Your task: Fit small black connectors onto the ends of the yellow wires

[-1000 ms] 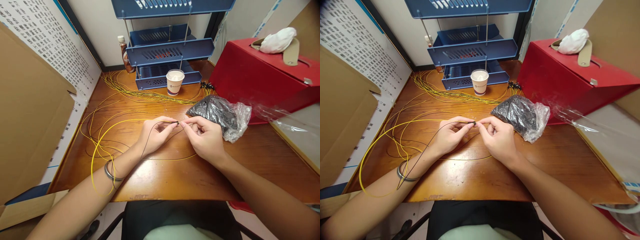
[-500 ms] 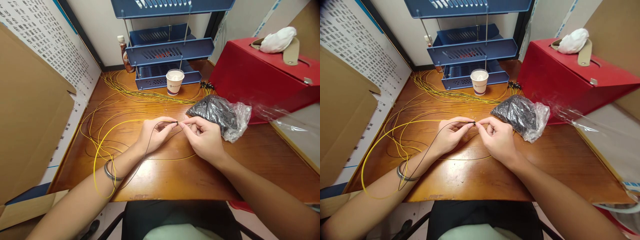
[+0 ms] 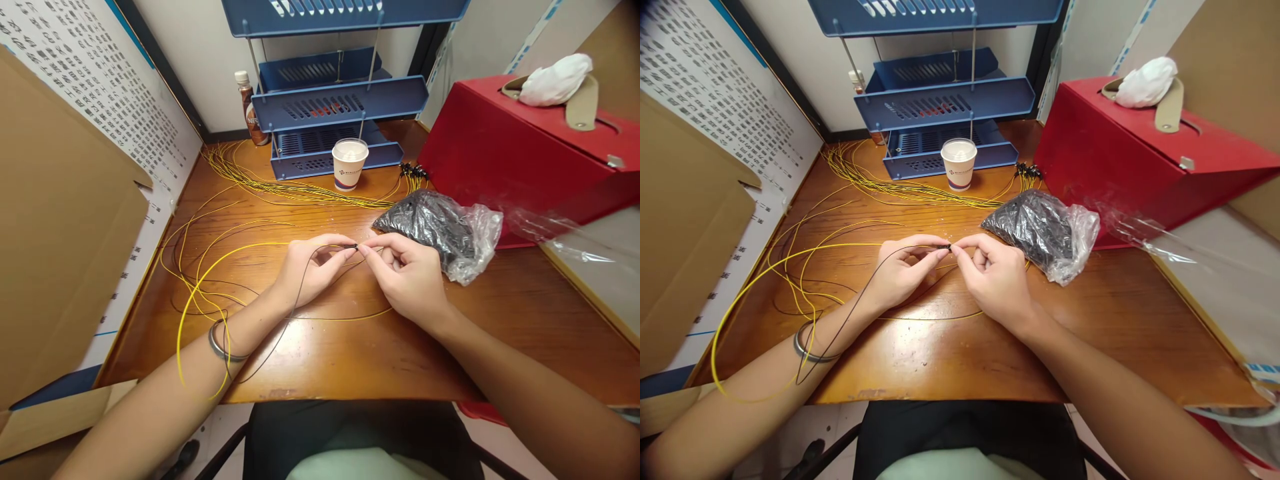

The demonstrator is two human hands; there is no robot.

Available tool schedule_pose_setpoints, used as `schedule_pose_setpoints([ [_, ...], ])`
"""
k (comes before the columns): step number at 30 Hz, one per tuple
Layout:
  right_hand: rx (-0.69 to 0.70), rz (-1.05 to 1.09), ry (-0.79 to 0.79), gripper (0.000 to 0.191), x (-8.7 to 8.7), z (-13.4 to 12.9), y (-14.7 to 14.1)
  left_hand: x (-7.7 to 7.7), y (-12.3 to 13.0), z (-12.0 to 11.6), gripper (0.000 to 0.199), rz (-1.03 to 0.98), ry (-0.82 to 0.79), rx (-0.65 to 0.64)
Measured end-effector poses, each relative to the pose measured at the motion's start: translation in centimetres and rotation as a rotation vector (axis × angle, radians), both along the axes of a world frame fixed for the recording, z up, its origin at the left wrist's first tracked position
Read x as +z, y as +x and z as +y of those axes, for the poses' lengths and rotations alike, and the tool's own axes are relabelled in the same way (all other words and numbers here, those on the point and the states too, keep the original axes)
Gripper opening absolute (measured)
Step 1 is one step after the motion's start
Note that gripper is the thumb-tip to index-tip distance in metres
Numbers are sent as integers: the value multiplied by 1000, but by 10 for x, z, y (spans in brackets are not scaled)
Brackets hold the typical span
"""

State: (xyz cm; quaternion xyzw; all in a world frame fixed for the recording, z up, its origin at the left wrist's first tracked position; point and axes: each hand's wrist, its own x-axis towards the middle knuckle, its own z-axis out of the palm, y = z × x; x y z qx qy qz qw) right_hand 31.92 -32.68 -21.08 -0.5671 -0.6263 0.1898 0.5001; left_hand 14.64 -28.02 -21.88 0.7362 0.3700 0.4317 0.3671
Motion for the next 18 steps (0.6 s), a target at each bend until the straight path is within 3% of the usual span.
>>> schedule_pose_setpoints([
  [6,0,-2,-4,14,1,0,0,-4,0,1,16,-46,-2,-13],
  [18,13,-1,12,14,1,1,1,3,-1,-1,15,-12,33,-24],
])
